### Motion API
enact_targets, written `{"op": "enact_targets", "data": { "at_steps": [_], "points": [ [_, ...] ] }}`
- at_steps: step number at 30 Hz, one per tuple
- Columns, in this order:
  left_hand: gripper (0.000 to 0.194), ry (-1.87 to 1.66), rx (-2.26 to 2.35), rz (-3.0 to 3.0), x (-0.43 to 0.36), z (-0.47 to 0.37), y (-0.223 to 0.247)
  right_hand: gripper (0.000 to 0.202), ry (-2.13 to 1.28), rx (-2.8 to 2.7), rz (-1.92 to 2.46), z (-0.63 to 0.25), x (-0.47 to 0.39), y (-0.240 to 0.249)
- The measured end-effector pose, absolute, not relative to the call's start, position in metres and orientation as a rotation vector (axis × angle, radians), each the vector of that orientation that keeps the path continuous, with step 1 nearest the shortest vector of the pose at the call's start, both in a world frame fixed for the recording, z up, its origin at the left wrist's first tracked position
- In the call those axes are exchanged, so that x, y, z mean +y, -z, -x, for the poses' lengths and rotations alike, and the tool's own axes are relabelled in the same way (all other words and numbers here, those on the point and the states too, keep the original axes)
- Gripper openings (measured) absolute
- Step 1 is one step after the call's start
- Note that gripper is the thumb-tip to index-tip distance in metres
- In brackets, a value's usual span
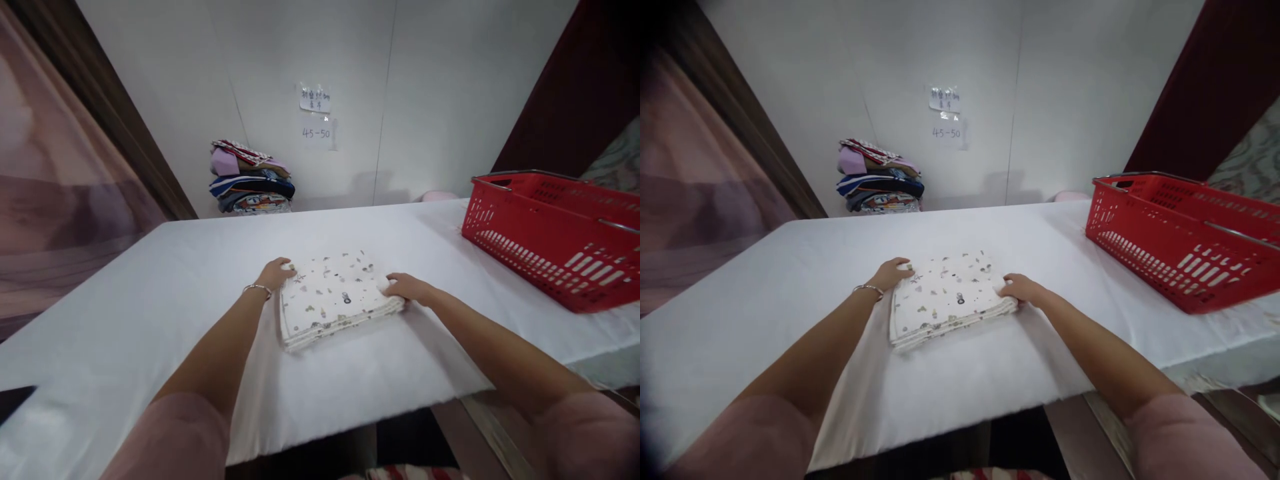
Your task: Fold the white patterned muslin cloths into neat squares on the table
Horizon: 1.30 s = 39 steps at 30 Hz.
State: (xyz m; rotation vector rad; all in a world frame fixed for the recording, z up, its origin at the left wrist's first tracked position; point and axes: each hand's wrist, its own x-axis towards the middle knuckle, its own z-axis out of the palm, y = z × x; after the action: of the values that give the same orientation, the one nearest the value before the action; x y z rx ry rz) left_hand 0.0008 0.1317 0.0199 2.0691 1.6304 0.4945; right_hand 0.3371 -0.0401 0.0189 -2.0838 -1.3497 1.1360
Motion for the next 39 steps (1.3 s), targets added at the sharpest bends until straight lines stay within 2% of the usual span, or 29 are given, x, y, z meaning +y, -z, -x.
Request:
{"op": "enact_targets", "data": {
  "at_steps": [4, 7, 9, 11, 13, 15, 19, 31, 39],
  "points": [
    [0.058, -0.532, 1.583, -2.016, 0.12, -0.006, -0.019, 0.079, -1.124, -1.247, 2.072, -0.334, -0.075, -0.012],
    [0.06, -0.677, 1.637, -2.012, 0.097, 0.009, -0.024, 0.085, -0.962, -1.365, 2.155, -0.331, -0.08, -0.013],
    [0.056, -0.791, 1.62, -2.057, 0.073, 0.02, -0.029, 0.079, -0.685, -1.523, 2.168, -0.328, -0.08, -0.016],
    [0.047, -0.863, 1.529, -2.12, 0.043, 0.027, -0.033, 0.06, -0.384, -1.667, 2.047, -0.321, -0.082, -0.019],
    [0.037, -0.88, 1.387, -2.193, 0.01, 0.029, -0.033, 0.04, -0.239, -1.783, 1.832, -0.31, -0.087, -0.022],
    [0.031, -0.871, 1.242, -2.282, -0.02, 0.027, -0.031, 0.028, -0.252, -1.904, 1.631, -0.295, -0.092, -0.023],
    [0.027, -0.839, 1.129, -2.46, -0.051, 0.017, -0.021, 0.025, -0.334, -2.142, 1.425, -0.271, -0.098, -0.021],
    [0.028, -0.664, 1.174, -2.741, -0.06, 0.009, -0.02, 0.029, -0.218, -2.195, 1.389, -0.259, -0.1, -0.006],
    [0.027, -0.728, 1.198, -2.731, -0.068, 0.006, -0.017, 0.029, -0.128, -2.123, 1.32, -0.255, -0.105, 0.003]
  ]
}}
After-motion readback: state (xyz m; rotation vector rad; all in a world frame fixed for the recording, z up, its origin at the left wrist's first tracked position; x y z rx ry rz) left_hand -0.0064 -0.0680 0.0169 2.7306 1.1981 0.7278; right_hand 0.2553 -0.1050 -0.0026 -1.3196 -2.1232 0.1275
